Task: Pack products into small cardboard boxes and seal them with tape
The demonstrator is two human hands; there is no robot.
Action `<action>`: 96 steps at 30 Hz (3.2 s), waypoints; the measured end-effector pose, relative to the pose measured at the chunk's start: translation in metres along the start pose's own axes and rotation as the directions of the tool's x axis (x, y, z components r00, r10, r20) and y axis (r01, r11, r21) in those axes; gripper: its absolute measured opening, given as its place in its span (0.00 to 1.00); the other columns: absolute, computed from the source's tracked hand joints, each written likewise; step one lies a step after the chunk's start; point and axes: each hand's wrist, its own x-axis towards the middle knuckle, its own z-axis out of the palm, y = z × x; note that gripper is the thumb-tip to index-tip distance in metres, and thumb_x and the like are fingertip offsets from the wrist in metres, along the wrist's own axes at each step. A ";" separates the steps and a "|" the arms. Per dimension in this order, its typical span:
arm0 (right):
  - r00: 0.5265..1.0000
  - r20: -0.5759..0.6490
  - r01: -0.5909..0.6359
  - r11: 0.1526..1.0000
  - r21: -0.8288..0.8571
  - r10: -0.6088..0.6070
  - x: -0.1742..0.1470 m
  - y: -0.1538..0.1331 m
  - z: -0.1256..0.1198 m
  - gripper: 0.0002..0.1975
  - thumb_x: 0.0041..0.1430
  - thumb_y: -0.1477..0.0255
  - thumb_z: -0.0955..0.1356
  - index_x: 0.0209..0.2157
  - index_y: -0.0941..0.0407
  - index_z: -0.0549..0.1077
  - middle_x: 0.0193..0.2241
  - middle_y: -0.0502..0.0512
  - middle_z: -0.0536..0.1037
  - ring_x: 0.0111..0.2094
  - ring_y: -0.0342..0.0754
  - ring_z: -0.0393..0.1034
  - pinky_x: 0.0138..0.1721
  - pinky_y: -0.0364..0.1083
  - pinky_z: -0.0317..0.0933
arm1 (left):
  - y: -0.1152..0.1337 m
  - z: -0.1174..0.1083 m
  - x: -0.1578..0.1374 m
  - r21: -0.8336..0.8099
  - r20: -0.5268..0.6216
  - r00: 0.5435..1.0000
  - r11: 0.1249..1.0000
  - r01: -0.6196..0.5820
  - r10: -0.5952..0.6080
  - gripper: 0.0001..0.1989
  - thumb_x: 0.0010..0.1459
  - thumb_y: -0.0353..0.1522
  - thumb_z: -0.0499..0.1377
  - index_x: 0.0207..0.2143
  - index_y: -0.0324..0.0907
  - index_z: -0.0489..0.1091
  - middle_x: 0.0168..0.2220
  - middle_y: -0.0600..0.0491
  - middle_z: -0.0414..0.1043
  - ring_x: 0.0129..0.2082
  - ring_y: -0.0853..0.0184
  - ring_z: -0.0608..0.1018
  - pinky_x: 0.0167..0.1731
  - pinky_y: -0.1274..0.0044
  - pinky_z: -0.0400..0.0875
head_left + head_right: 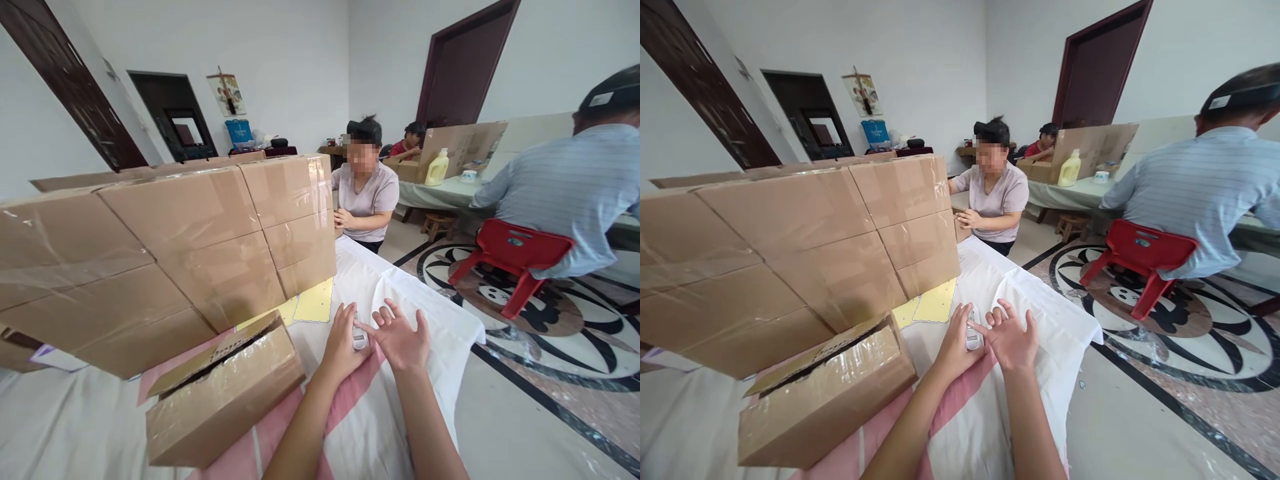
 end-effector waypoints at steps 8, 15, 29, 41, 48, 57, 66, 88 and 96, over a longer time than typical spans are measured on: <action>0.997 0.034 -0.056 0.981 -0.188 0.064 -0.007 -0.002 0.005 0.20 0.60 0.50 0.65 0.40 0.51 0.78 0.25 0.50 0.68 0.31 0.50 0.65 0.53 0.66 0.67 | 0.006 -0.008 0.003 -0.014 0.034 0.997 0.998 0.068 -0.068 0.48 0.52 0.33 0.66 0.70 0.45 0.45 0.71 0.44 0.52 0.74 0.51 0.47 0.69 0.57 0.55; 0.994 0.068 -0.046 0.906 -0.421 0.083 -0.011 0.002 0.020 0.18 0.57 0.53 0.69 0.37 0.52 0.79 0.23 0.50 0.67 0.29 0.50 0.67 0.51 0.62 0.67 | 0.009 -0.011 0.003 0.011 0.031 0.993 0.994 0.110 -0.110 0.49 0.49 0.33 0.67 0.70 0.49 0.48 0.71 0.49 0.55 0.74 0.51 0.48 0.67 0.57 0.58; 0.995 -0.013 -0.083 0.778 -0.622 0.096 -0.023 0.003 0.036 0.16 0.56 0.54 0.70 0.36 0.52 0.78 0.21 0.48 0.70 0.27 0.48 0.65 0.53 0.62 0.66 | 0.004 -0.011 0.002 -0.025 0.033 0.993 0.993 0.115 -0.114 0.57 0.48 0.38 0.69 0.73 0.47 0.38 0.73 0.45 0.49 0.73 0.52 0.49 0.68 0.57 0.55; 0.997 -0.048 -0.080 0.692 -0.717 0.065 -0.033 0.014 0.026 0.15 0.56 0.55 0.70 0.34 0.52 0.78 0.20 0.49 0.68 0.26 0.49 0.64 0.50 0.60 0.66 | 0.005 -0.016 0.002 -0.021 0.001 0.995 0.995 0.095 -0.095 0.50 0.52 0.38 0.65 0.72 0.48 0.41 0.71 0.44 0.52 0.72 0.52 0.53 0.64 0.58 0.60; 0.993 -0.115 -0.050 0.751 -0.659 -0.035 -0.038 0.028 0.013 0.09 0.57 0.60 0.70 0.30 0.51 0.77 0.20 0.47 0.68 0.26 0.48 0.65 0.54 0.60 0.65 | 0.005 -0.014 0.001 -0.010 -0.031 0.997 0.997 0.073 -0.073 0.46 0.56 0.35 0.61 0.72 0.48 0.42 0.70 0.45 0.53 0.71 0.53 0.53 0.63 0.60 0.62; 0.948 -0.262 -0.123 0.555 -0.823 -0.178 -0.048 0.036 0.015 0.08 0.54 0.64 0.72 0.27 0.53 0.75 0.20 0.48 0.70 0.26 0.46 0.68 0.34 0.48 0.69 | 0.009 -0.018 -0.001 -0.022 -0.042 0.996 0.997 0.076 -0.077 0.42 0.59 0.39 0.59 0.71 0.46 0.46 0.70 0.46 0.55 0.71 0.53 0.54 0.62 0.59 0.62; 0.907 -0.419 -0.372 0.405 -0.835 -0.032 -0.063 0.022 0.003 0.16 0.53 0.61 0.73 0.37 0.58 0.76 0.21 0.47 0.71 0.14 0.37 0.57 0.15 0.40 0.42 | 0.003 -0.017 -0.002 -0.027 -0.047 0.997 0.997 0.066 -0.068 0.46 0.55 0.39 0.63 0.72 0.50 0.44 0.69 0.47 0.56 0.71 0.52 0.54 0.63 0.59 0.62; 0.932 -0.357 -0.294 0.439 -0.849 -0.066 -0.049 0.043 -0.006 0.18 0.57 0.56 0.71 0.31 0.59 0.78 0.10 0.45 0.64 0.13 0.36 0.43 0.17 0.44 0.31 | -0.005 -0.010 -0.007 0.022 -0.041 0.998 0.999 -0.047 0.048 0.44 0.58 0.36 0.62 0.72 0.46 0.45 0.72 0.41 0.47 0.72 0.46 0.51 0.65 0.57 0.60; 0.924 -0.366 -0.302 0.376 -0.876 -0.111 -0.051 0.049 0.004 0.21 0.54 0.59 0.73 0.18 0.55 0.66 0.11 0.43 0.58 0.15 0.37 0.46 0.19 0.45 0.36 | -0.007 -0.007 -0.004 0.016 -0.043 0.999 0.999 -0.033 0.034 0.42 0.57 0.36 0.62 0.71 0.45 0.47 0.71 0.42 0.50 0.72 0.47 0.52 0.65 0.56 0.60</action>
